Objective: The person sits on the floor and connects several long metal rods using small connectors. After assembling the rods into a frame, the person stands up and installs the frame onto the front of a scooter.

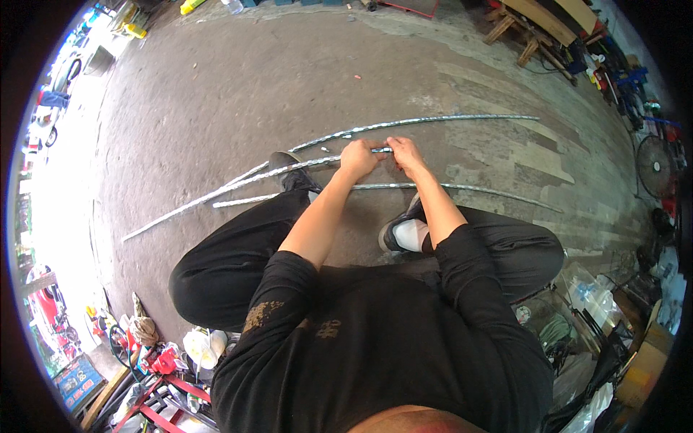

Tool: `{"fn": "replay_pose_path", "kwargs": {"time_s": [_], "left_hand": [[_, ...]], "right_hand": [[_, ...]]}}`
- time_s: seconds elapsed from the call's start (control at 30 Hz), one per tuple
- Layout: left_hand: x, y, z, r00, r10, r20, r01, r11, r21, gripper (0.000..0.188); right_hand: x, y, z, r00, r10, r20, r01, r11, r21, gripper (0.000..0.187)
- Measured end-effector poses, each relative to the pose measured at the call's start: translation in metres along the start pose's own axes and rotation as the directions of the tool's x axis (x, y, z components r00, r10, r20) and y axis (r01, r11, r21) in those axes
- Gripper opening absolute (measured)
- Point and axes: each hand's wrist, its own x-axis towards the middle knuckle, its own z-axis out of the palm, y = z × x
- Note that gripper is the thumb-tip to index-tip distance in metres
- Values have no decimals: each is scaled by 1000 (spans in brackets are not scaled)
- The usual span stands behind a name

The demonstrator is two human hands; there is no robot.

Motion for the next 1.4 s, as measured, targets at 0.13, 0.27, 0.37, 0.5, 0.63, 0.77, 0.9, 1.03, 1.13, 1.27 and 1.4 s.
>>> {"fn": "replay_pose_path", "kwargs": {"time_s": [0.13,0.27,0.37,0.5,0.63,0.77,0.9,1.03,1.13,1.27,1.4], "left_hand": [[-1,2,-2,999,-26,20,26,999,20,36],[2,3,0,1000,2,7,-3,1000,29,37],[3,0,0,1000,-2,-12,3,1000,29,36],[6,5,-8,995,-94,-25,93,993,-69,34],[6,14,-9,997,-64,38,66,996,-64,33],[3,-3,-2,1000,-24,-9,23,999,-45,33],[4,4,-2,1000,8,19,-7,998,-62,33],[3,-12,-2,999,-41,12,41,997,-60,33],[3,-1,-2,994,-83,71,88,995,-57,32],[4,-1,-2,999,-42,30,42,999,-19,32],[4,1,-2,998,-48,30,49,999,-8,33]], "right_hand": [[-6,-3,-4,999,14,34,-17,996,87,36],[-2,8,-7,978,-187,95,183,982,47,36],[-1,4,-2,987,-159,17,158,987,22,35],[-2,2,5,991,-129,40,99,897,430,25],[16,67,26,989,-146,-33,147,989,26,22],[19,91,77,821,-551,148,495,560,-664,30],[54,132,73,801,-555,224,514,446,-732,35],[15,76,43,998,8,-63,-5,999,48,30],[4,73,-12,998,53,-19,-33,821,569,24],[-9,37,-38,991,-26,128,-60,785,617,28],[-11,18,-33,986,-103,130,38,903,428,26]]}}
